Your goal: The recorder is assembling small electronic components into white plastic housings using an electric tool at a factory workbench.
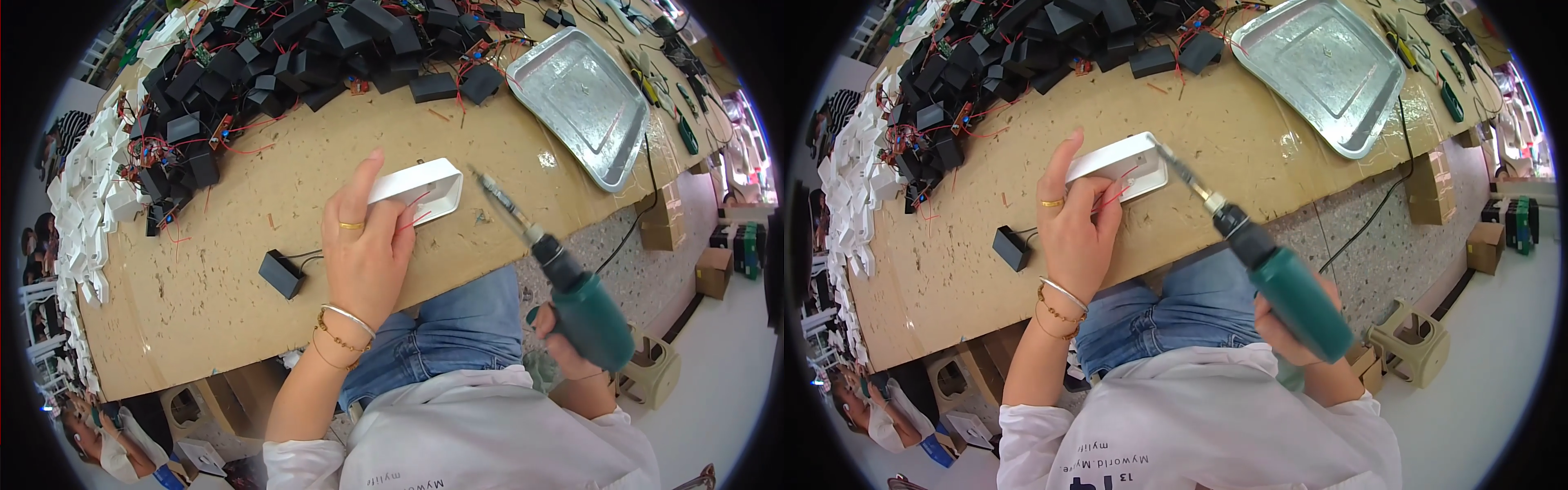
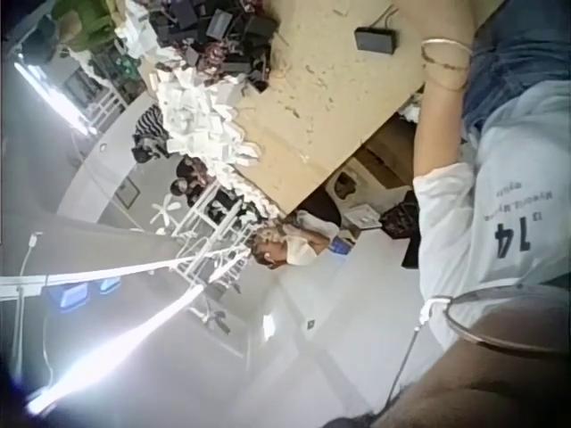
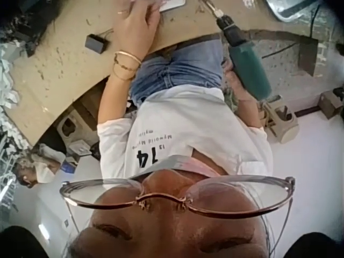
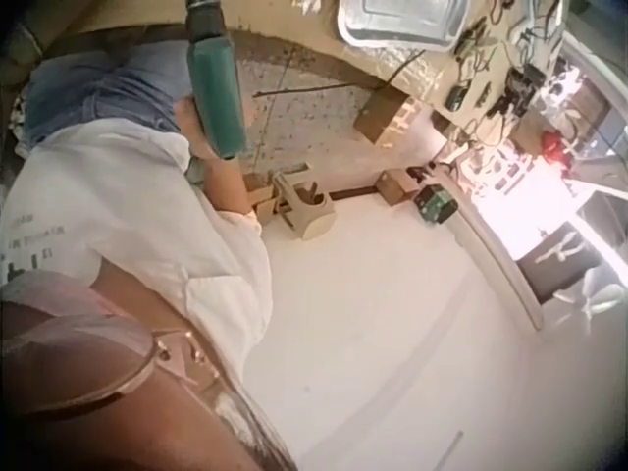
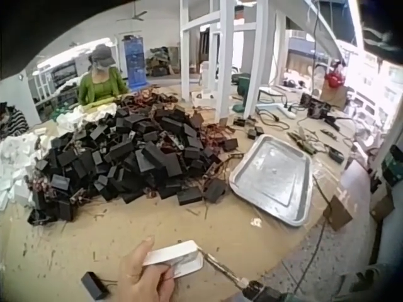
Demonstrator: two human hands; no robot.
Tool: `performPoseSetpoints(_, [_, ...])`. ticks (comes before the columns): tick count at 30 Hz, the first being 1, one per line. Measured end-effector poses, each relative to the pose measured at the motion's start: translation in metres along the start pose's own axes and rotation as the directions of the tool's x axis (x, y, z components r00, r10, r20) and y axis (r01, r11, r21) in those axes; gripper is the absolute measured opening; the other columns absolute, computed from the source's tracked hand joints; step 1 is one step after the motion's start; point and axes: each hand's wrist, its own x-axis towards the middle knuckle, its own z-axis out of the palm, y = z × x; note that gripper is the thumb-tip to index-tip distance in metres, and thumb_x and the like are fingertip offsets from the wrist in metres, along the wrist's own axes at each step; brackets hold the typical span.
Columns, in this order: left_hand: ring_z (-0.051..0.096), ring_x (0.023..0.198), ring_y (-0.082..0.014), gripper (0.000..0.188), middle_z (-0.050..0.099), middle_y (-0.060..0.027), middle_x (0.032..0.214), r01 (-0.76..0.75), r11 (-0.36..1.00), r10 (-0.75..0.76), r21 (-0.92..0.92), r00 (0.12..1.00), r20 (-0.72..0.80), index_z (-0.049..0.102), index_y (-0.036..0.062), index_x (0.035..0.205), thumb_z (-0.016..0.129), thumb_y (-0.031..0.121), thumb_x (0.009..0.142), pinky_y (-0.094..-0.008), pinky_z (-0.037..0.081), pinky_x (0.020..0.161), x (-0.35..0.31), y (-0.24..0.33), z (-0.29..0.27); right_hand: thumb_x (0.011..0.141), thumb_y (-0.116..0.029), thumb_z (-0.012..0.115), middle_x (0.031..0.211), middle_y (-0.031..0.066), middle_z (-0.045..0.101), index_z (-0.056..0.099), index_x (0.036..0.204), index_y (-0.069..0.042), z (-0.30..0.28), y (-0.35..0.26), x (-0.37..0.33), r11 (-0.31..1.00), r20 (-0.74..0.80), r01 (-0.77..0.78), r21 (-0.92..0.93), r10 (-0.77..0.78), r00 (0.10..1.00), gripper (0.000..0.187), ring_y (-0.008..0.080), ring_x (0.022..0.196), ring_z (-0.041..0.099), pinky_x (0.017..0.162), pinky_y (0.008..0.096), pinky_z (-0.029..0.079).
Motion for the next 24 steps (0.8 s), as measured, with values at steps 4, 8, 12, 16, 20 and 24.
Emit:
performPoseSetpoints(4, [0.053, 0.105, -0.0301, 0.011, 0.052, -0.0033, 0.131, -0.107, 0.993, 0.107, 0.053, 0.994, -0.003, 0.059, 0.0044, 0.08, 0.07, 0.004, 0.075, -0.0401, 0.046, 0.087, 0.002, 0.0, 0.002, 0.071, -0.024, 0.077, 0.07, 0.0051, 0.059, 0.063, 0.095, -0.003, -0.007, 0.014, -0.011, 0.959, 0.099, 0.124, -0.256, -0.101, 0.99, 0.034, 0.0191, 0.058, 0.058, 0.056, 0.0289, 0.047])
performPoseSetpoints(8, [0.052, 0.104, -0.0312, 0.015, 0.052, 0.0005, 0.129, -0.151, 0.985, 0.149, 0.081, 0.989, 0.024, 0.059, 0.0043, 0.084, 0.07, 0.004, 0.075, -0.0408, 0.046, 0.085, 0.0, -0.003, 0.006, 0.069, -0.019, 0.078, 0.072, 0.0068, 0.061, 0.064, 0.098, -0.003, -0.008, 0.019, -0.013, 0.953, 0.152, 0.106, -0.282, -0.065, 0.986, 0.036, 0.0193, 0.06, 0.06, 0.057, 0.0283, 0.048])
performPoseSetpoints(12, [0.051, 0.102, -0.0316, 0.016, 0.052, 0.0, 0.128, -0.146, 0.985, 0.143, 0.092, 0.989, 0.031, 0.058, 0.0043, 0.086, 0.07, 0.004, 0.075, -0.041, 0.046, 0.085, -0.001, -0.001, 0.006, 0.076, -0.011, 0.068, 0.074, 0.0081, 0.061, 0.062, 0.089, 0.0, 0.005, 0.012, -0.01, 0.903, 0.175, 0.16, -0.398, -0.096, 0.98, 0.018, 0.0187, 0.063, 0.061, 0.057, 0.0293, 0.049])
performPoseSetpoints(16, [0.051, 0.101, -0.0313, 0.017, 0.052, -0.0008, 0.127, -0.149, 0.982, 0.145, 0.116, 0.988, 0.046, 0.058, 0.0046, 0.086, 0.07, 0.005, 0.074, -0.0409, 0.045, 0.085, 0.0, 0.001, 0.006, 0.079, -0.012, 0.068, 0.078, 0.0072, 0.062, 0.063, 0.091, -0.001, 0.02, 0.016, -0.02, 0.92, 0.076, 0.09, -0.383, -0.065, 0.995, 0.017, 0.0187, 0.062, 0.062, 0.056, 0.0287, 0.048])
performPoseSetpoints(20, [0.051, 0.1, -0.0309, 0.018, 0.052, -0.0008, 0.127, -0.167, 0.979, 0.163, 0.12, 0.986, 0.047, 0.058, 0.0052, 0.087, 0.071, 0.006, 0.074, -0.041, 0.045, 0.085, -0.001, -0.001, 0.008, 0.071, -0.012, 0.079, 0.083, 0.0074, 0.067, 0.061, 0.111, -0.002, 0.024, 0.02, -0.021, 0.896, 0.108, 0.106, -0.431, -0.065, 0.992, 0.045, 0.0177, 0.066, 0.064, 0.061, 0.0287, 0.05])
performPoseSetpoints(24, [0.051, 0.099, -0.0308, 0.018, 0.052, -0.0009, 0.128, -0.158, 0.978, 0.154, 0.135, 0.987, 0.045, 0.057, 0.0056, 0.085, 0.071, 0.006, 0.074, -0.0406, 0.045, 0.084, -0.002, 0.001, 0.008, 0.074, -0.015, 0.079, 0.082, 0.0063, 0.066, 0.06, 0.113, -0.001, 0.028, 0.021, -0.02, 0.925, 0.09, 0.063, -0.375, -0.031, 0.995, 0.045, 0.0155, 0.066, 0.063, 0.061, 0.0279, 0.049])
